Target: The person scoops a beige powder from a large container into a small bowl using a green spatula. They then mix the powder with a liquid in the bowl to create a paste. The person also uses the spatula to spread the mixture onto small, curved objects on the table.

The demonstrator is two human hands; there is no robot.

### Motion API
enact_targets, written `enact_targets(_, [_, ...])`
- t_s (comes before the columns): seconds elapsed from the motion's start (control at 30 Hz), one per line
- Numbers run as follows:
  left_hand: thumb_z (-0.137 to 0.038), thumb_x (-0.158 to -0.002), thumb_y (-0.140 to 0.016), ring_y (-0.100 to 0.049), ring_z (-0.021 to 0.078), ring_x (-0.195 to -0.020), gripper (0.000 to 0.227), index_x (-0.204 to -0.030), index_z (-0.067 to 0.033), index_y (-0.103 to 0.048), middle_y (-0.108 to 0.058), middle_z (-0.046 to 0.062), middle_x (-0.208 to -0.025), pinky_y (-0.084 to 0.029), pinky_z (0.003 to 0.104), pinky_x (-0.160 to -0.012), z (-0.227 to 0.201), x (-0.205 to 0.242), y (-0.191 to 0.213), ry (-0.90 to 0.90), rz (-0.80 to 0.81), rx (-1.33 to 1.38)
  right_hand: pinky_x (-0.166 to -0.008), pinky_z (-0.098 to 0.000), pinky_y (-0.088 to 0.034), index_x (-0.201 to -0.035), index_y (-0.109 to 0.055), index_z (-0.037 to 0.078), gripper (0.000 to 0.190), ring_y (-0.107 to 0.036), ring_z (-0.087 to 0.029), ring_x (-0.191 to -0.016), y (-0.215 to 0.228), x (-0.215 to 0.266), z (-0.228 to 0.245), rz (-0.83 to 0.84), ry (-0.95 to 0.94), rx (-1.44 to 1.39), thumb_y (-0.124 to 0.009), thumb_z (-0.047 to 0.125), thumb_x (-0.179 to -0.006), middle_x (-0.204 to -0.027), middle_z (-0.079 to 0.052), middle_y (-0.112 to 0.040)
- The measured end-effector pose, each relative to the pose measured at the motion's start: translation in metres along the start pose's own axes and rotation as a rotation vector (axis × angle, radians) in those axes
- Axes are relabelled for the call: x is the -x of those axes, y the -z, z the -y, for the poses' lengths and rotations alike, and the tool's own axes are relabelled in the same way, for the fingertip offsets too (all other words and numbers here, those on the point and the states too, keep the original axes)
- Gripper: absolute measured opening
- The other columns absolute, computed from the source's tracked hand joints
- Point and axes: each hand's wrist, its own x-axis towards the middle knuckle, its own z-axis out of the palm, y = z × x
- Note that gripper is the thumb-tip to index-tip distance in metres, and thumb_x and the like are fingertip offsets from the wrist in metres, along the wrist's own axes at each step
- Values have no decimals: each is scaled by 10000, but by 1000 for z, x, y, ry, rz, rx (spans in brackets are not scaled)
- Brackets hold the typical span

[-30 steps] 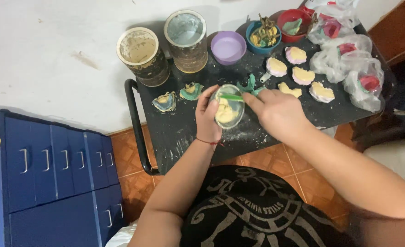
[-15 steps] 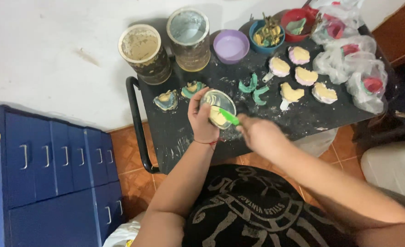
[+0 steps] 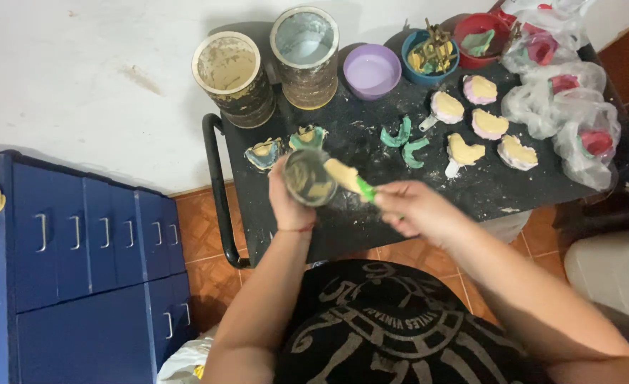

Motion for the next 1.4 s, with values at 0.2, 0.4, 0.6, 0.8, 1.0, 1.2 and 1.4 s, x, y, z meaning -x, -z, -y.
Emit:
enact_targets(0.2, [-556,-1035,-429,-704,261,-1044,594,-1317,-52,-564,-708,177,-1156,-616,374,-863,56,30,62,262,5,375,-296,-291,-435,-1135,-701,-28,370,-531,-173,-414,106,-90,-4,-208,-107,464,-602,308,-1016,-561,-95,-578])
enact_targets(0.4, [-539,-1051,-367,-700,284,-1030,574,-1339,-61,-501,-672,204,-1173,-640,383,-802,91,40,73,347,-4,441,-419,-290,-472,-1056,-727,40,273,-569,-195,-472,126,-176,45,-6,-128,1101,-603,259,-952,-583,-83,-617])
enact_targets(0.6, [-515,-1046,-410,-697,275,-997,540,-1283,-45,-529,-678,199,-1104,-646,379,-756,85,46,80,289,5,407,-837,-479,-611,-1087,-800,-8,448,-752,-369,-931,58,-163,107,-74,-169,1682,-506,285,-920,-955,-227,-795])
enact_targets(0.8, [-549,-996,-481,-706,270,-964,610,-1271,-10,-558,-692,232,-1079,-649,386,-716,96,42,99,220,26,335,-623,-647,-568,-954,-814,18,325,-755,-397,-763,70,-216,45,-353,119,1775,-581,234,-886,-801,-185,-749])
enact_targets(1.0, [-528,-1004,-479,-709,255,-881,621,-1257,35,-556,-697,238,-1004,-633,348,-642,60,44,85,186,34,349,-732,-478,-616,-946,-818,134,249,-757,-354,-810,53,-161,47,-412,304,1732,-611,273,-945,-817,-144,-722])
enact_targets(1.2, [-493,-1017,-485,-687,230,-881,586,-1254,38,-558,-686,216,-1001,-624,349,-656,72,41,87,163,26,362,-752,-462,-607,-1045,-821,239,196,-740,-329,-855,68,-156,3,-644,492,1591,-712,335,-912,-944,-74,-732])
enact_targets(1.4, [-567,-986,-495,-717,258,-851,664,-1237,45,-548,-697,242,-974,-622,339,-629,43,39,72,168,81,348,-678,-372,-590,-962,-850,224,147,-723,-252,-773,64,-159,-10,-772,783,1533,-826,250,-820,-851,-39,-717])
